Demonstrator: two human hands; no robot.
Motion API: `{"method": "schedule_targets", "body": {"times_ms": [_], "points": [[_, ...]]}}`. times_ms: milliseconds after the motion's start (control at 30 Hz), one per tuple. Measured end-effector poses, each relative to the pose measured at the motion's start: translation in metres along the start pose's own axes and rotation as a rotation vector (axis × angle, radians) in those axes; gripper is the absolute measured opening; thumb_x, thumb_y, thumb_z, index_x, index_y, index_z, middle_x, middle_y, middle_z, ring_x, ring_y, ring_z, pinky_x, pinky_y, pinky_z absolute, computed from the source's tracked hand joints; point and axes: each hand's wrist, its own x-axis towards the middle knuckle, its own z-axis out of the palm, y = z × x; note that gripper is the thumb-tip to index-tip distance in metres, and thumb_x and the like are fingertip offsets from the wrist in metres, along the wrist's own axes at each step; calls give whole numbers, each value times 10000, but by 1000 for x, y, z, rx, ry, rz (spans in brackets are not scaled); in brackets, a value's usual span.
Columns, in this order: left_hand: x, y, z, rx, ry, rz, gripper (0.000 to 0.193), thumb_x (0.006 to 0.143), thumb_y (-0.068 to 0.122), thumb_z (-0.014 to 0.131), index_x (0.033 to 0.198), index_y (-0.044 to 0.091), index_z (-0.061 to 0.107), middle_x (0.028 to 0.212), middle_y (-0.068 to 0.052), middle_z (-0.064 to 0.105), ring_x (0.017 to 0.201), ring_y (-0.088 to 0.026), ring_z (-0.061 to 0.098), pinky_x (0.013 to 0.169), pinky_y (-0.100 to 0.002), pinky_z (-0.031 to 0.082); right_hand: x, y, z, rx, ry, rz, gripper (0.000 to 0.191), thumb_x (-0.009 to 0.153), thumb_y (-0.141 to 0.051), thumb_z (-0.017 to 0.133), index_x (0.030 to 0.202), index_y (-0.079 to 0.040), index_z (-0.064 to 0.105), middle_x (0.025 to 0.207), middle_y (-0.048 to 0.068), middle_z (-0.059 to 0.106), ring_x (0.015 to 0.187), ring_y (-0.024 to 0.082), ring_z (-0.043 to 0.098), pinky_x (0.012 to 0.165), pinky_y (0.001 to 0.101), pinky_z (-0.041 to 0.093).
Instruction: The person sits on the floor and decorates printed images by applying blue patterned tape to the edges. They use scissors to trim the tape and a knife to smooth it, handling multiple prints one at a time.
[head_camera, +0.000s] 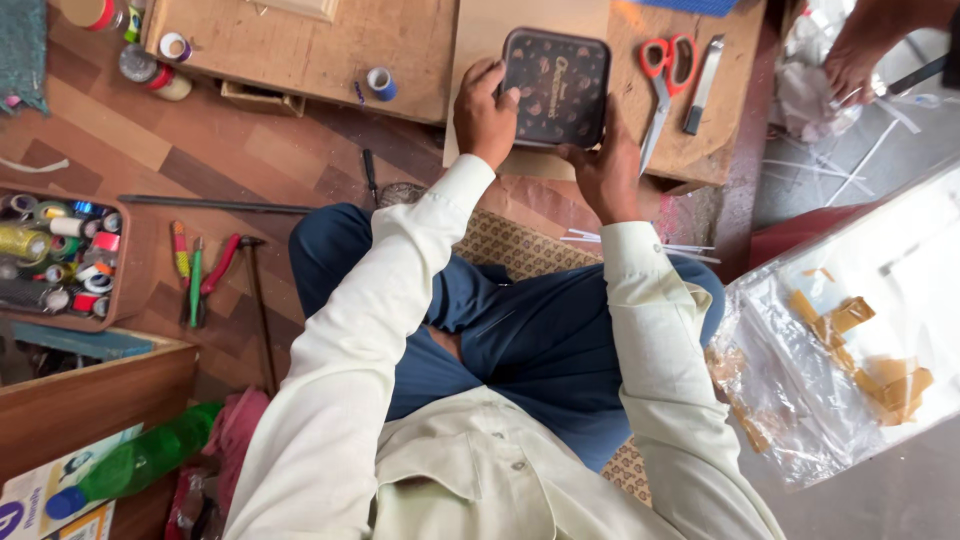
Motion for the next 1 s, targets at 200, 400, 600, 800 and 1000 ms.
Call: {"method": "schedule_targets", "body": {"times_ms": [200, 400, 600, 800, 1000], "points": [[5, 2, 10, -70, -23, 83, 460, 833, 116, 766, 1269, 6, 670, 1301, -157, 671, 1196, -343, 646, 1056, -406, 500, 1, 16, 0, -92, -6, -87, 991, 764, -170, 941, 1521, 113, 368, 1180, 262, 692, 1026, 386, 690, 878, 405, 551], [28, 30, 18, -856, -474, -67, 389, 1015, 215, 683, 1372, 71, 623, 1279, -131, 719, 1164, -330, 693, 988, -400, 587, 11, 33, -9, 220, 131, 38, 436, 1132, -210, 702, 1487, -7, 551, 1300, 213, 713, 1124, 275, 732, 922, 365, 596], [38, 28, 13, -19, -217, 264, 255, 833, 94, 765, 1084, 50, 751, 1071, -136, 766, 954, -312, 745, 848, -392, 587, 19, 16, -30, 1051, 354, 579, 371, 1030, -386, 559, 1208, -66, 618, 1070, 114, 758, 861, 229, 779, 716, 341, 643], [37, 49, 19, 670, -499, 290, 123, 852, 97, 737, 967, 100, 780, 977, -129, 767, 902, -272, 743, 837, -421, 533, 21, 11, -38, 1259, 441, 816, 444, 1030, -434, 560, 1101, -6, 658, 958, 116, 759, 774, 229, 744, 667, 349, 614], [50, 77, 54, 905, -574, 92, 144, 757, 217, 806, 900, 204, 794, 1022, -102, 759, 1026, -300, 715, 803, -469, 539, 28, 14, -38, 1395, 423, 757, 459, 1041, -468, 572, 1065, -17, 653, 856, 99, 696, 678, 227, 687, 589, 357, 551]]}}
